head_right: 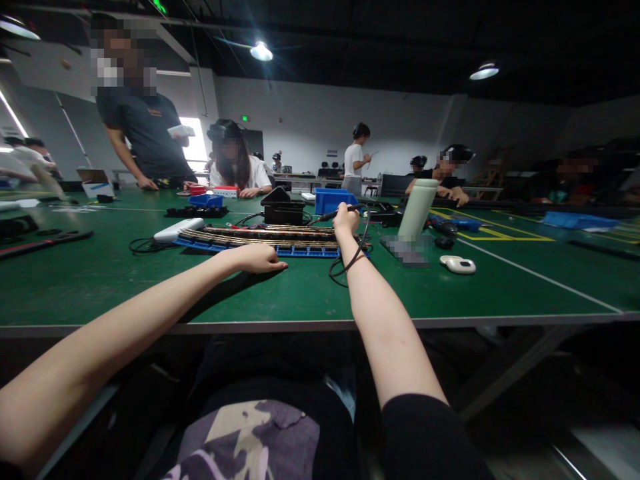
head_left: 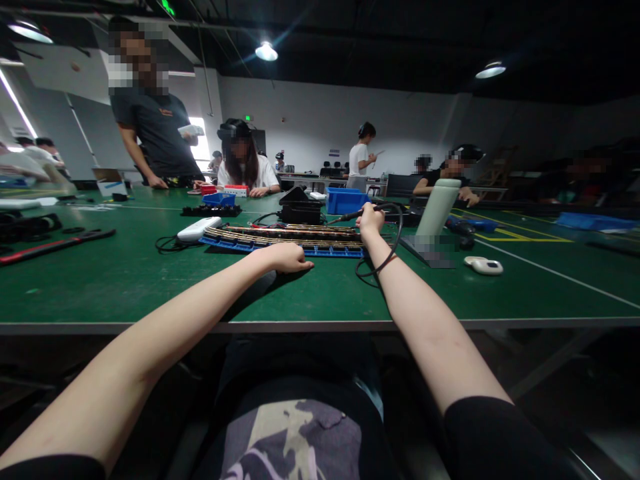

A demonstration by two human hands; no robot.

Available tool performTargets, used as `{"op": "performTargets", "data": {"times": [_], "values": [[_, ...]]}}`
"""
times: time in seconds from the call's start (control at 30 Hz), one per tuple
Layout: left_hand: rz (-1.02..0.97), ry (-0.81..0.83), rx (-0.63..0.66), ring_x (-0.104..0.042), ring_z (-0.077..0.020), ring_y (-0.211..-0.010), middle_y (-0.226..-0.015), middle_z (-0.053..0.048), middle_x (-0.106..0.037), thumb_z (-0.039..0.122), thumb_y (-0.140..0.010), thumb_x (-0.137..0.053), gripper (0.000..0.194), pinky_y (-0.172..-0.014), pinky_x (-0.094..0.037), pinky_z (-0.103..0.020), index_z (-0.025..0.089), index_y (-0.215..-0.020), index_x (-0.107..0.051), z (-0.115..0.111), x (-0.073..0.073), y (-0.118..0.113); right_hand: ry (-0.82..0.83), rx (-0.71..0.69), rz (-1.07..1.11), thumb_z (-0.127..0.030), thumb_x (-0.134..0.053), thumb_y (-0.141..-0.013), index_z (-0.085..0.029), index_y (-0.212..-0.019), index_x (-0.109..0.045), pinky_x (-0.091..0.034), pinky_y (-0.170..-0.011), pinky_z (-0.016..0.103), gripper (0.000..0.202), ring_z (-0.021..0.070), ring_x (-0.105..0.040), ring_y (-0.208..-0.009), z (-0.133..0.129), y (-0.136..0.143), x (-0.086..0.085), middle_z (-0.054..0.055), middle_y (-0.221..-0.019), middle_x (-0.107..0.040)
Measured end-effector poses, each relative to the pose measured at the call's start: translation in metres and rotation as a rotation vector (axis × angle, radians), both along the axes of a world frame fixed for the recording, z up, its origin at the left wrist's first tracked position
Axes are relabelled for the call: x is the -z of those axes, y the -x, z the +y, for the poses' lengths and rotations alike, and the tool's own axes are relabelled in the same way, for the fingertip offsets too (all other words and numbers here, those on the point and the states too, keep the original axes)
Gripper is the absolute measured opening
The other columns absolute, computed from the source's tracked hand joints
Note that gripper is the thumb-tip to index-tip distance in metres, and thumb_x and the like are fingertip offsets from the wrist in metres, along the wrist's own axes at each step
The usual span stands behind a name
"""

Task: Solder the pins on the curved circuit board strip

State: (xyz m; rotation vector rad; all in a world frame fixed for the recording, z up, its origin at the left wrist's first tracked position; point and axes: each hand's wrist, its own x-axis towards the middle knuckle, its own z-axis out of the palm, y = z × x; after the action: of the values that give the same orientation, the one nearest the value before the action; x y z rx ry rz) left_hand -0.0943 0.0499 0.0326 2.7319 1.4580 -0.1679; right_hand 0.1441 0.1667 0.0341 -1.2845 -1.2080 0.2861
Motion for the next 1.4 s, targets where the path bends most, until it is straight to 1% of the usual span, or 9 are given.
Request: {"op": "performTargets", "data": {"times": [0.13,0.37,0.7,0.87,1.0,1.1,1.23,1.3,1.4], "values": [[0.012,-0.028,0.022,-0.057,-0.0163,-0.054,-0.065,-0.009,-0.067,0.057,-0.093,-0.036,0.059,-0.057,-0.039,-0.027,0.014,-0.071,-0.07,0.0,0.0,0.0,-0.009,0.092,0.119,-0.036,-0.043,-0.085,-0.022,-0.071,-0.06,-0.047,-0.055,0.024,0.026,0.0161,-0.056,-0.049,-0.005,0.006,-0.002,-0.004,-0.046,-0.05],[-0.01,-0.013,0.024,-0.054,-0.0148,-0.051,-0.063,-0.008,-0.065,0.059,-0.092,-0.037,0.06,-0.056,-0.037,-0.026,0.014,-0.069,-0.069,0.001,0.001,0.002,0.031,0.15,-0.023,-0.028,-0.043,-0.084,-0.024,-0.059,-0.053,-0.046,-0.064,0.025,0.027,0.0178,-0.056,-0.06,-0.02,0.012,-0.01,-0.002,-0.047,-0.049],[0.001,-0.032,0.014,-0.052,-0.0145,-0.047,-0.053,-0.006,-0.06,0.059,-0.092,-0.038,0.06,-0.053,-0.037,-0.026,0.015,-0.063,-0.067,-0.001,-0.001,-0.001,0.006,0.024,-0.316,-0.029,-0.05,-0.084,-0.022,-0.058,-0.049,-0.045,-0.072,0.028,0.027,0.0209,-0.059,-0.074,-0.046,0.031,-0.029,0.003,-0.061,-0.058],[0.004,-0.036,0.029,-0.053,-0.0141,-0.048,-0.055,-0.006,-0.061,0.057,-0.092,-0.037,0.059,-0.054,-0.038,-0.025,0.015,-0.064,-0.067,0.001,-0.001,0.0,-0.004,-0.036,-0.514,-0.028,-0.055,-0.081,-0.022,-0.059,-0.052,-0.045,-0.072,0.027,0.023,0.0222,-0.06,-0.074,-0.055,0.041,-0.039,0.003,-0.056,-0.056],[-0.008,-0.046,0.041,-0.051,-0.0127,-0.047,-0.054,-0.005,-0.059,0.054,-0.093,-0.038,0.056,-0.053,-0.037,-0.025,0.015,-0.063,-0.066,0.002,0.0,0.003,0.038,-0.061,-0.593,-0.025,-0.057,-0.079,-0.022,-0.057,-0.052,-0.045,-0.069,0.027,0.023,0.0212,-0.06,-0.069,-0.056,0.044,-0.046,0.002,-0.052,-0.055],[-0.025,-0.067,0.045,-0.048,-0.0117,-0.045,-0.051,-0.004,-0.056,0.053,-0.093,-0.041,0.055,-0.051,-0.035,-0.025,0.015,-0.06,-0.064,0.003,0.001,0.003,0.042,-0.141,-0.562,-0.022,-0.053,-0.08,-0.021,-0.055,-0.049,-0.044,-0.064,0.026,0.025,0.0179,-0.057,-0.061,-0.057,0.039,-0.044,0.0,-0.049,-0.054],[-0.056,-0.051,0.034,-0.046,-0.0107,-0.042,-0.049,-0.003,-0.054,0.052,-0.092,-0.043,0.054,-0.049,-0.034,-0.024,0.014,-0.06,-0.064,0.002,0.002,0.005,0.014,-0.218,-0.438,-0.019,-0.05,-0.078,-0.022,-0.052,-0.045,-0.041,-0.054,0.024,0.027,0.0141,-0.054,-0.051,-0.06,0.024,-0.029,-0.002,-0.047,-0.054],[-0.062,-0.042,0.035,-0.047,-0.0111,-0.042,-0.049,-0.003,-0.055,0.052,-0.092,-0.042,0.053,-0.049,-0.035,-0.025,0.014,-0.062,-0.065,0.001,0.002,0.005,0.003,-0.252,-0.321,-0.02,-0.05,-0.078,-0.022,-0.054,-0.045,-0.04,-0.049,0.023,0.024,0.0136,-0.053,-0.047,-0.062,0.015,-0.021,-0.003,-0.046,-0.053],[-0.038,-0.043,0.03,-0.05,-0.0125,-0.044,-0.05,-0.004,-0.057,0.053,-0.092,-0.041,0.054,-0.051,-0.036,-0.025,0.015,-0.062,-0.066,0.0,0.0,0.005,0.094,-0.294,-0.086,-0.019,-0.05,-0.076,-0.022,-0.056,-0.047,-0.041,-0.045,0.021,0.02,0.0116,-0.052,-0.041,-0.061,0.005,-0.012,-0.004,-0.045,-0.055]]}}
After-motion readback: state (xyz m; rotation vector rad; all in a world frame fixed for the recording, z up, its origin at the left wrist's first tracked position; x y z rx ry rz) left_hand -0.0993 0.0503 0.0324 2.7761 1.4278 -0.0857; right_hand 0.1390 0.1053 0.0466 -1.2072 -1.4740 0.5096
